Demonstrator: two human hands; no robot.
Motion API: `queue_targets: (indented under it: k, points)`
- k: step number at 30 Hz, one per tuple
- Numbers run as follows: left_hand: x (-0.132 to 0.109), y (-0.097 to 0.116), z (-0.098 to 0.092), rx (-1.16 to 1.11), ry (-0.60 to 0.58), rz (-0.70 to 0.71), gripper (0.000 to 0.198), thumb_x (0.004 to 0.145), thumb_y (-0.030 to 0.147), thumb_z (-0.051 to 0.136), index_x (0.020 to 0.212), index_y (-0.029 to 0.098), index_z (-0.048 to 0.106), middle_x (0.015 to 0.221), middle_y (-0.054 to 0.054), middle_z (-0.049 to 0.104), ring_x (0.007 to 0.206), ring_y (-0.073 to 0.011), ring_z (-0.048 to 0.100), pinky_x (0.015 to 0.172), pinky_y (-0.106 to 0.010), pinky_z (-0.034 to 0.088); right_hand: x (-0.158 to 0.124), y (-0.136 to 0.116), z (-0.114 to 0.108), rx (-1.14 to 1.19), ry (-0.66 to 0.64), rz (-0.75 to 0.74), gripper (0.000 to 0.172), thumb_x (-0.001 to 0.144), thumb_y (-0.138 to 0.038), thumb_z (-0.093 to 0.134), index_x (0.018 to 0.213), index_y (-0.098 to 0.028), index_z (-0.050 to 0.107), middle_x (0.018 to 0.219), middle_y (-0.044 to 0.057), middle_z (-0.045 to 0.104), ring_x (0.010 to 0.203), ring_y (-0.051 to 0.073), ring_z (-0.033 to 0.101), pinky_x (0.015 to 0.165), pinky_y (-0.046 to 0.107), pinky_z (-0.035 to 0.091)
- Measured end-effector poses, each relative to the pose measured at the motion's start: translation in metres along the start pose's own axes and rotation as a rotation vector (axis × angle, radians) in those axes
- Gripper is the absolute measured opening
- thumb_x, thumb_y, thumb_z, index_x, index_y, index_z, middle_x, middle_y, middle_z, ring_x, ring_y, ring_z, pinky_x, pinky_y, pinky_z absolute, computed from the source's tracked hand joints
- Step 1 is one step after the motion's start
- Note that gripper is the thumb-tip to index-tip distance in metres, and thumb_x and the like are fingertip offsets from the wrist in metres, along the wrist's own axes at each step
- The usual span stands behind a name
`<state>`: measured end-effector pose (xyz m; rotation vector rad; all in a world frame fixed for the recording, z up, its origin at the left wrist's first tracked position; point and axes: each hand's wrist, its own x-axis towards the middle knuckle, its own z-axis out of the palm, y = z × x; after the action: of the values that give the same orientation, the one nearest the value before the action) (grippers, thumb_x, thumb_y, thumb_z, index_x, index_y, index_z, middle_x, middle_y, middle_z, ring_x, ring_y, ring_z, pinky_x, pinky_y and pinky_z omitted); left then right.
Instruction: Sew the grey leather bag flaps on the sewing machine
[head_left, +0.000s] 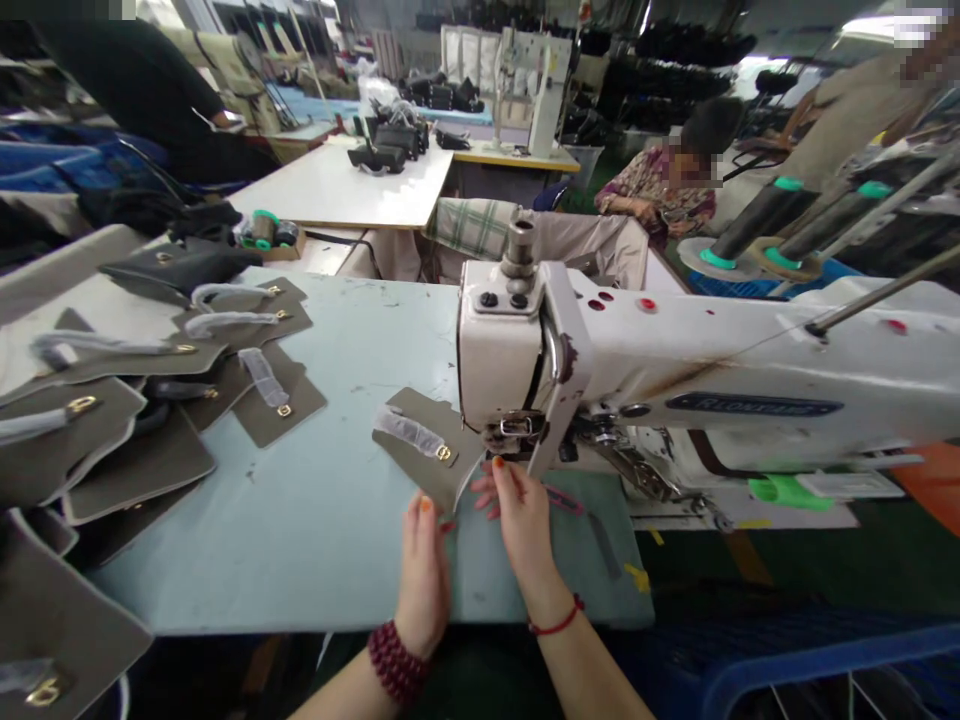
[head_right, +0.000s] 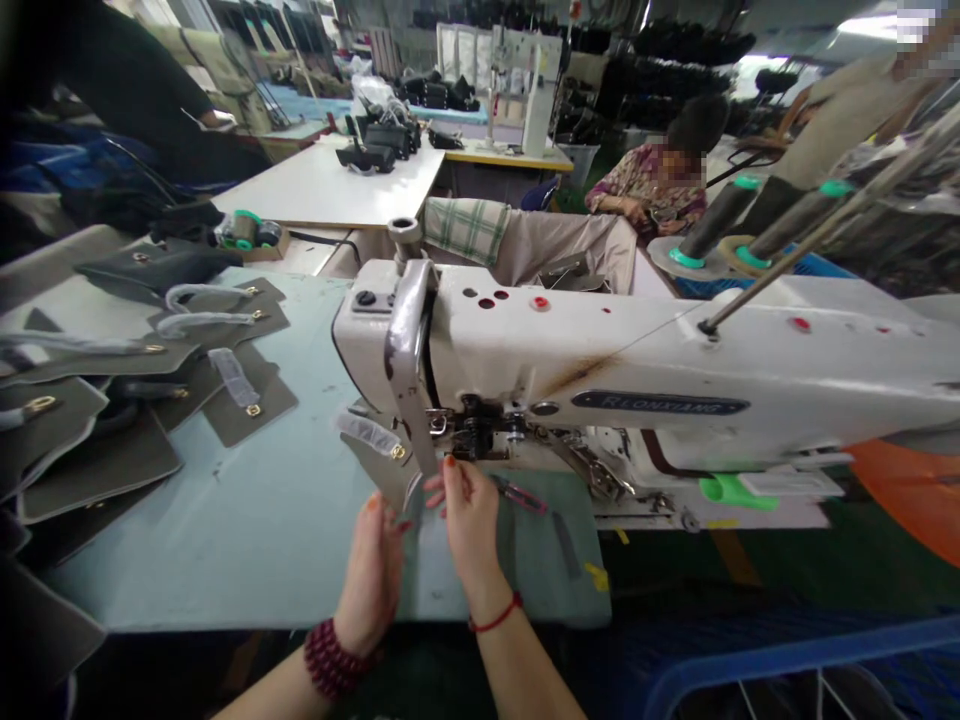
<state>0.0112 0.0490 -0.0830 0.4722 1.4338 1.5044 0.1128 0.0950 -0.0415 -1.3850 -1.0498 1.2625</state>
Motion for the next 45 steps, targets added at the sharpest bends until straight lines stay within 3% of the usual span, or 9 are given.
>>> queue_targets:
  k: [2, 5, 9, 13, 19, 26, 31, 37, 45]
  points:
    - [0.025, 0.004, -0.036, 0.340, 0.072, 0.193, 0.046, 0.089, 0.050, 0.044, 0.127, 0.024, 0.047, 0.131, -0.009, 0.048, 0.120, -0.0244, 0.045, 0.096, -0.039, 0.040, 0.004, 0.001, 0.009, 0.001, 0.022, 0.028, 0.043, 0.088, -0.051, 0.046, 0.076, -0.014, 0.064, 0.062, 0.003, 0.061, 0.048, 0.013, 0.054, 0.042, 0.020, 0.038]
    - [0.085, 0.031, -0.057, 0.799, -0.324, 0.711, 0.052, 0.091, 0.050, 0.039, 0.134, 0.021, 0.042, 0.142, -0.013, 0.037, 0.133, -0.0304, 0.029, 0.110, -0.050, 0.022, 0.010, 0.001, 0.026, -0.097, 0.085, -0.042, 0.045, 0.086, -0.048, 0.048, 0.055, -0.016, 0.050, 0.051, -0.002, 0.047, 0.047, 0.010, 0.043, 0.042, 0.019, 0.030]
    - [0.149, 0.078, -0.027, 1.086, -0.978, 1.067, 0.069, 0.088, 0.059, 0.035, 0.143, 0.018, 0.028, 0.145, -0.017, 0.034, 0.136, -0.0368, 0.022, 0.108, -0.056, 0.020, 0.015, -0.001, 0.036, -0.194, 0.126, -0.092, 0.045, 0.087, -0.043, 0.044, 0.051, -0.018, 0.033, 0.050, -0.005, 0.032, 0.049, 0.008, 0.029, 0.045, 0.021, 0.021]
    - [0.153, 0.111, 0.000, 1.242, -1.240, 1.186, 0.071, 0.082, 0.061, 0.047, 0.139, 0.021, 0.038, 0.125, -0.016, 0.047, 0.113, -0.0325, 0.047, 0.096, -0.048, 0.039, 0.014, 0.000, 0.026, -0.178, 0.043, -0.076, 0.043, 0.086, -0.044, 0.045, 0.053, -0.018, 0.038, 0.051, -0.004, 0.034, 0.049, 0.008, 0.031, 0.045, 0.021, 0.021]
    - [0.112, 0.133, 0.001, 1.458, -1.099, 1.255, 0.065, 0.081, 0.062, 0.048, 0.135, 0.027, 0.045, 0.115, -0.014, 0.047, 0.102, -0.0310, 0.049, 0.088, -0.046, 0.042, 0.016, 0.001, 0.012, -0.182, -0.008, -0.070, 0.042, 0.086, -0.045, 0.047, 0.055, -0.016, 0.049, 0.051, -0.003, 0.043, 0.051, 0.010, 0.039, 0.046, 0.020, 0.027]
    - [0.079, 0.133, 0.005, 1.578, -0.868, 1.178, 0.061, 0.084, 0.060, 0.043, 0.134, 0.024, 0.046, 0.116, -0.014, 0.048, 0.105, -0.0322, 0.047, 0.091, -0.047, 0.040, 0.005, 0.005, -0.001, -0.180, -0.039, -0.079, 0.044, 0.089, -0.049, 0.046, 0.063, -0.015, 0.058, 0.061, 0.001, 0.057, 0.058, 0.013, 0.052, 0.051, 0.020, 0.038]
    - [0.075, 0.128, 0.004, 1.595, -0.820, 1.161, 0.056, 0.085, 0.057, 0.045, 0.131, 0.025, 0.049, 0.116, -0.014, 0.049, 0.105, -0.0321, 0.047, 0.090, -0.047, 0.040, -0.022, 0.024, -0.015, -0.055, -0.197, -0.027, 0.037, 0.093, -0.046, 0.043, 0.088, -0.015, 0.063, 0.074, 0.004, 0.066, 0.066, 0.016, 0.065, 0.056, 0.022, 0.048]
    - [0.075, 0.126, 0.007, 1.600, -0.807, 1.159, 0.051, 0.086, 0.055, 0.045, 0.126, 0.024, 0.052, 0.112, -0.013, 0.051, 0.102, -0.0307, 0.049, 0.088, -0.046, 0.041, -0.025, 0.035, -0.015, -0.043, -0.199, -0.064, 0.038, 0.094, -0.045, 0.044, 0.083, -0.015, 0.064, 0.076, 0.007, 0.070, 0.070, 0.018, 0.068, 0.059, 0.024, 0.050]
    - [0.082, 0.132, 0.015, 1.577, -0.808, 1.143, 0.038, 0.087, 0.052, 0.046, 0.106, 0.024, 0.063, 0.108, -0.010, 0.055, 0.094, -0.0276, 0.052, 0.081, -0.043, 0.044, -0.019, 0.018, -0.010, 0.019, -0.152, -0.040, 0.038, 0.093, -0.046, 0.045, 0.076, -0.016, 0.061, 0.071, 0.006, 0.071, 0.063, 0.017, 0.067, 0.059, 0.024, 0.051]
